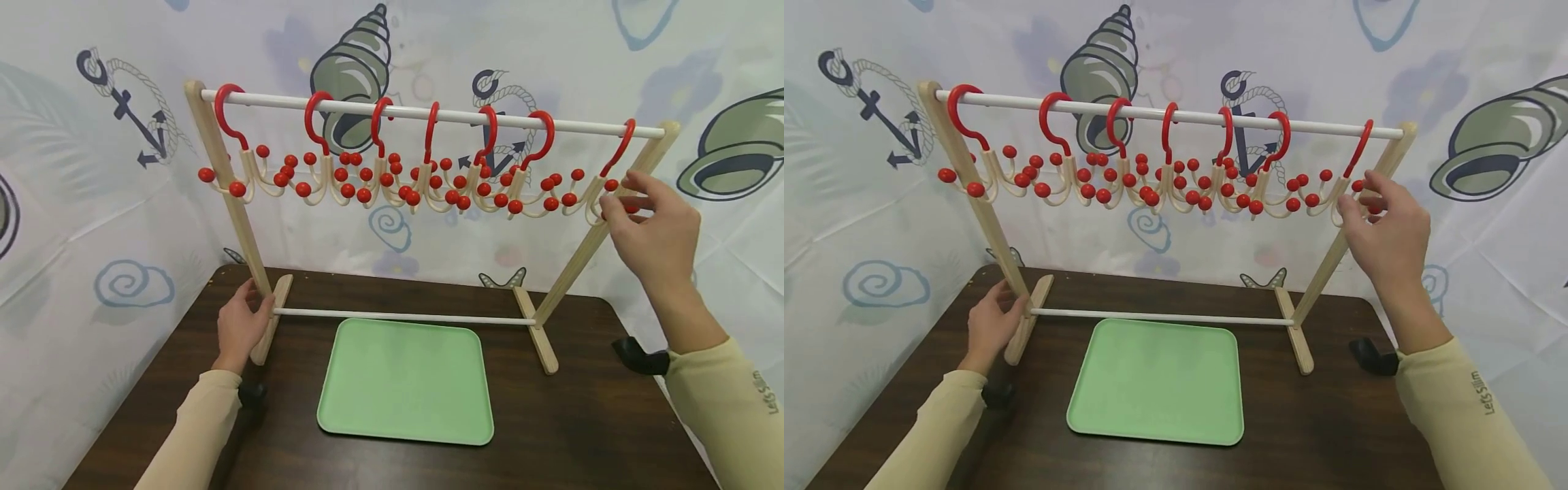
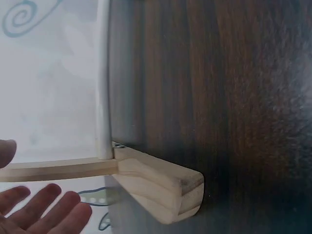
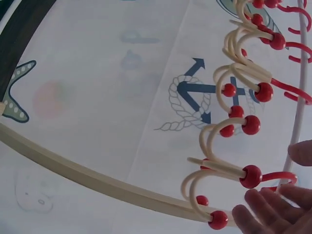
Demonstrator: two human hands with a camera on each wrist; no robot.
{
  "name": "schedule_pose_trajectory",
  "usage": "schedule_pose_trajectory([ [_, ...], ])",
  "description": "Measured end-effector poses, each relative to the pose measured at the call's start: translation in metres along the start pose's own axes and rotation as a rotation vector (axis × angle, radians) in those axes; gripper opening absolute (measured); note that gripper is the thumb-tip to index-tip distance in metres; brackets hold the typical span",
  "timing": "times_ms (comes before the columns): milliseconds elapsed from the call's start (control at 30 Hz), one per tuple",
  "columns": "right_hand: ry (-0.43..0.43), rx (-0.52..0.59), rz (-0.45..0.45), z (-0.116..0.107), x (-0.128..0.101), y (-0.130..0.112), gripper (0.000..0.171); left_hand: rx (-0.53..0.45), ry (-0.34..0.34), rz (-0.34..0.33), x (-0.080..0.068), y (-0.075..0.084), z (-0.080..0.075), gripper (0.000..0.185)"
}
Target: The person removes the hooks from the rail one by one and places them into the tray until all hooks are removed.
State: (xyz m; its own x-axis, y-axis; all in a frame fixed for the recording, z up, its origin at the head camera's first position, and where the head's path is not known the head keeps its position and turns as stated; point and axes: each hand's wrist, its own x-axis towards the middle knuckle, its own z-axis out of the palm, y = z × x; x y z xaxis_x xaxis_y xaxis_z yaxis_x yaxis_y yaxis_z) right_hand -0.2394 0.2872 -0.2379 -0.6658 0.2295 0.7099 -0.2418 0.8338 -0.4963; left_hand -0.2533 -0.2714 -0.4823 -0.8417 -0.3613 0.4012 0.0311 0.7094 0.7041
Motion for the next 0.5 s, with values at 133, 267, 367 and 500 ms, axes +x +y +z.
schedule_pose_trajectory([
  [133, -0.176, -0.023, 0.140, -0.002, 0.014, -0.004, 0.058, 0.011, -0.015, -0.012, 0.008, -0.003, 0.005, 0.041],
  [267, -0.339, -0.057, 0.180, 0.002, 0.024, -0.006, 0.069, 0.019, 0.022, -0.038, 0.013, -0.004, 0.007, 0.036],
  [367, -0.390, -0.091, 0.169, 0.007, 0.029, -0.004, 0.071, 0.028, 0.040, -0.043, 0.016, -0.004, 0.009, 0.036],
  [500, -0.413, -0.131, 0.175, 0.009, 0.035, 0.001, 0.070, 0.056, 0.048, -0.028, 0.017, -0.007, 0.015, 0.033],
])
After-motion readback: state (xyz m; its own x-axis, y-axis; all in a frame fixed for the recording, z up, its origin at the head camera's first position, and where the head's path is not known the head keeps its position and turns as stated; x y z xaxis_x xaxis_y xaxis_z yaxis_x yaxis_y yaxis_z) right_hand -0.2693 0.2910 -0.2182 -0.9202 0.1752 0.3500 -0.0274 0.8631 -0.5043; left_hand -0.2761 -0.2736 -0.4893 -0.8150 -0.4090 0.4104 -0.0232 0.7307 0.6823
